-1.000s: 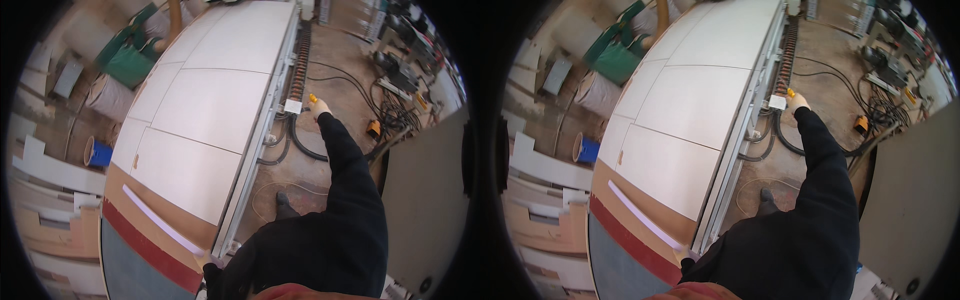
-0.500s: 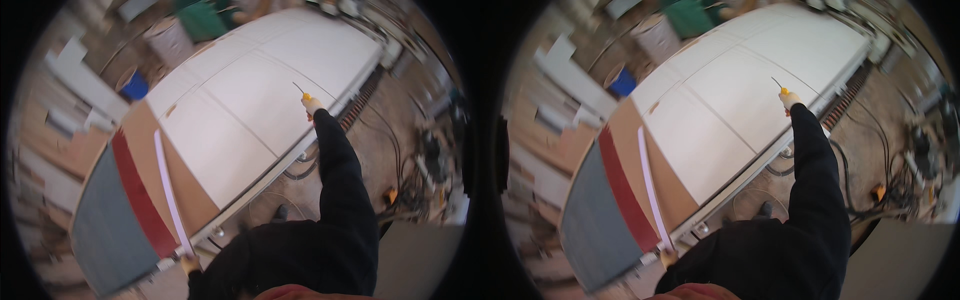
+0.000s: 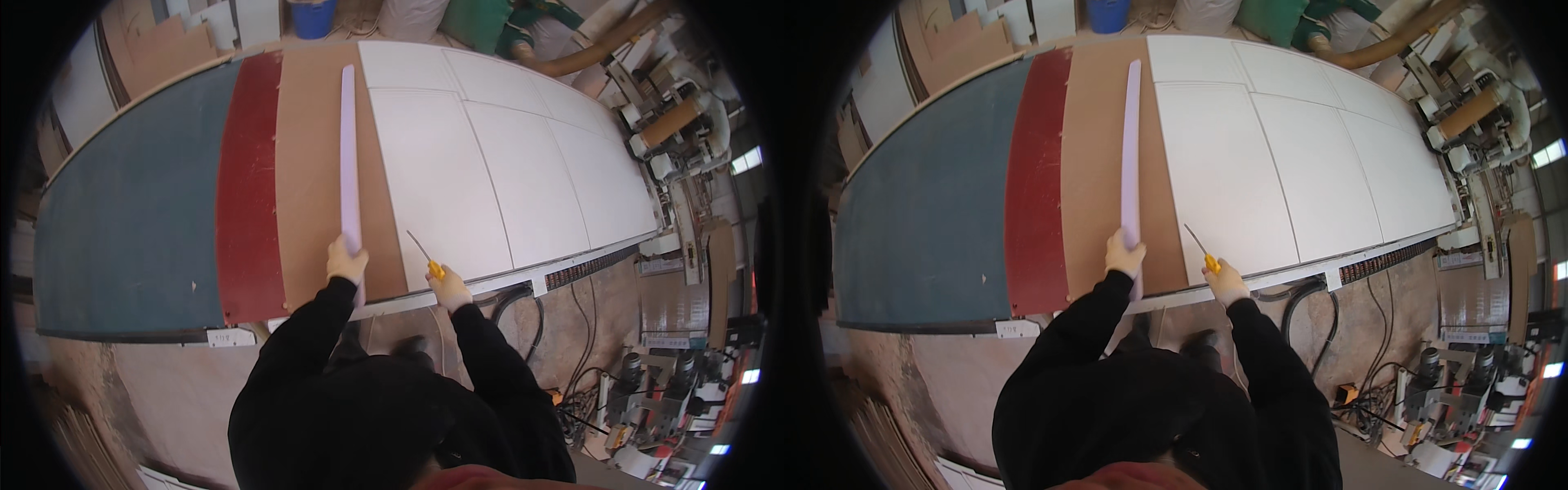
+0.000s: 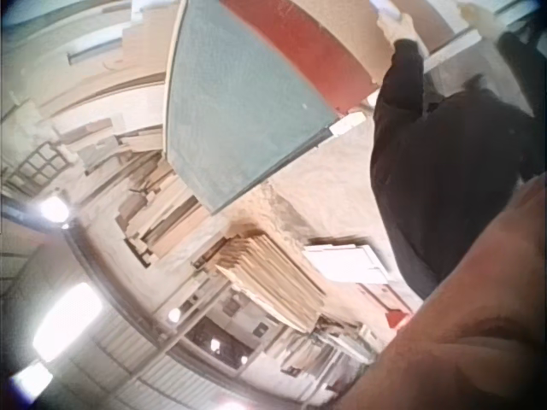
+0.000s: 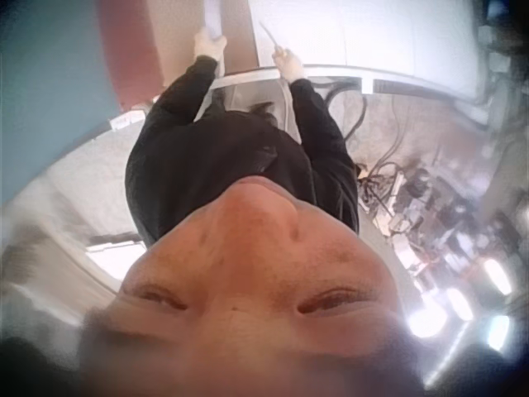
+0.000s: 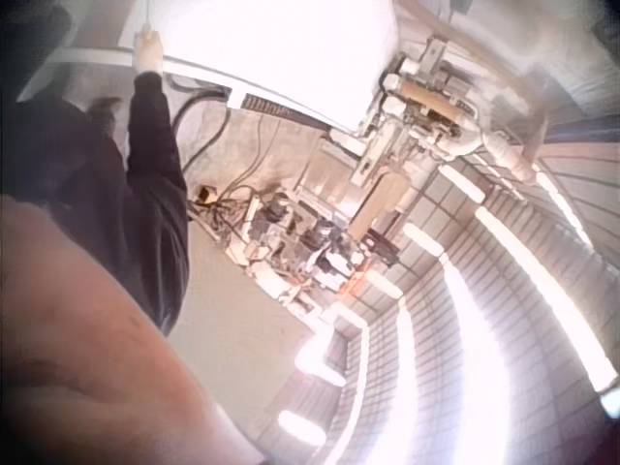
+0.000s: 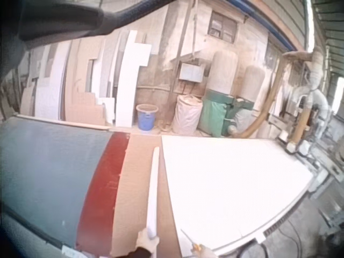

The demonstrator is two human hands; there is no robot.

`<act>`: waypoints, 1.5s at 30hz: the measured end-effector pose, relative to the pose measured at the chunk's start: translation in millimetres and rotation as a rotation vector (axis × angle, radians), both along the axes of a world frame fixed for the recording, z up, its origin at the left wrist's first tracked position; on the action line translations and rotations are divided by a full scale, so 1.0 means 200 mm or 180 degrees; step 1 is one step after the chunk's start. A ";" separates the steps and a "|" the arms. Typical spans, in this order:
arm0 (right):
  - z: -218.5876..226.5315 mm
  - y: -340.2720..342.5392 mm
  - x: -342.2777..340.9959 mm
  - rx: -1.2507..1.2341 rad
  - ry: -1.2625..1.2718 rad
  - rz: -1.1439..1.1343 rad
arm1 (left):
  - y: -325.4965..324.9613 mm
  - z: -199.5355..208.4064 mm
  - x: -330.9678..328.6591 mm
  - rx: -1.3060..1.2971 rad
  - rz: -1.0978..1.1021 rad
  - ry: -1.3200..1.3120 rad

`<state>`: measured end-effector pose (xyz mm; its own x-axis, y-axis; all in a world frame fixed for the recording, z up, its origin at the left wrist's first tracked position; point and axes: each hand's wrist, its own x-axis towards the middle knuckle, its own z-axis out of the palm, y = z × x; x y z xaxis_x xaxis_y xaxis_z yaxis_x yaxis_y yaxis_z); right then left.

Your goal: The person repeatedly picks up white rectangular panels from a table and stacks them on the floor. They handle the panels one at a time, moving between the table and the growing pile on the floor.

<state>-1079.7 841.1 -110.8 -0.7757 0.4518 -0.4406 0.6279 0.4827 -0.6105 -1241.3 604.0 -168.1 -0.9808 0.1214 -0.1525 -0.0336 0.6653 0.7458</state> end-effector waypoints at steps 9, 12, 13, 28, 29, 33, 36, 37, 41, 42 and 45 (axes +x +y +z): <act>0.06 -0.55 0.59 -0.0222 -0.1089 -0.0475 | 0.16 -0.12 -0.20 -0.0733 -0.1647 0.1154; 0.07 -0.79 0.74 -0.0734 -0.0865 -0.0397 | -0.13 -0.19 -0.10 -0.0910 -0.1655 0.1456; 0.07 -0.87 0.78 -0.0653 -0.0680 -0.0266 | -0.27 -0.21 -0.07 -0.1101 -0.1720 0.1455; -0.18 -2.55 2.35 0.1016 0.0231 -0.3039 | -1.22 -0.30 0.63 -0.0938 -0.3008 0.2403; -0.17 -2.75 2.48 0.1071 -0.0129 -0.3296 | -1.22 -0.28 0.81 -0.0850 -0.3382 0.2283; -0.23 -3.46 2.95 0.0119 -0.1939 -0.4199 | -1.31 -0.22 1.53 -0.0193 -0.4816 0.2094; -0.34 -3.98 3.13 -0.0591 -0.2289 -0.4051 | -1.41 -0.20 1.96 -0.0259 -0.5733 0.1529; -0.38 -4.13 3.15 -0.0634 -0.2032 -0.4312 | -1.46 -0.21 2.08 -0.0489 -0.5987 0.1408; -0.44 -4.45 3.12 -0.1080 -0.1537 -0.5144 | -1.57 -0.31 2.44 -0.1464 -0.6953 0.0654; -0.44 -4.48 3.11 -0.1266 -0.1332 -0.5357 | -1.61 -0.36 2.51 -0.1433 -0.7056 0.0451; -0.39 -4.46 3.10 -0.1743 -0.0886 -0.5721 | -1.68 -0.57 2.74 -0.1587 -0.7312 0.0134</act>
<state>-459.6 -50.9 -188.4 0.4970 0.3174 -0.8076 0.1900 -0.9479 -0.2556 -693.6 268.8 -281.6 0.6425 0.5838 -0.4964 0.7516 -0.3538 0.5567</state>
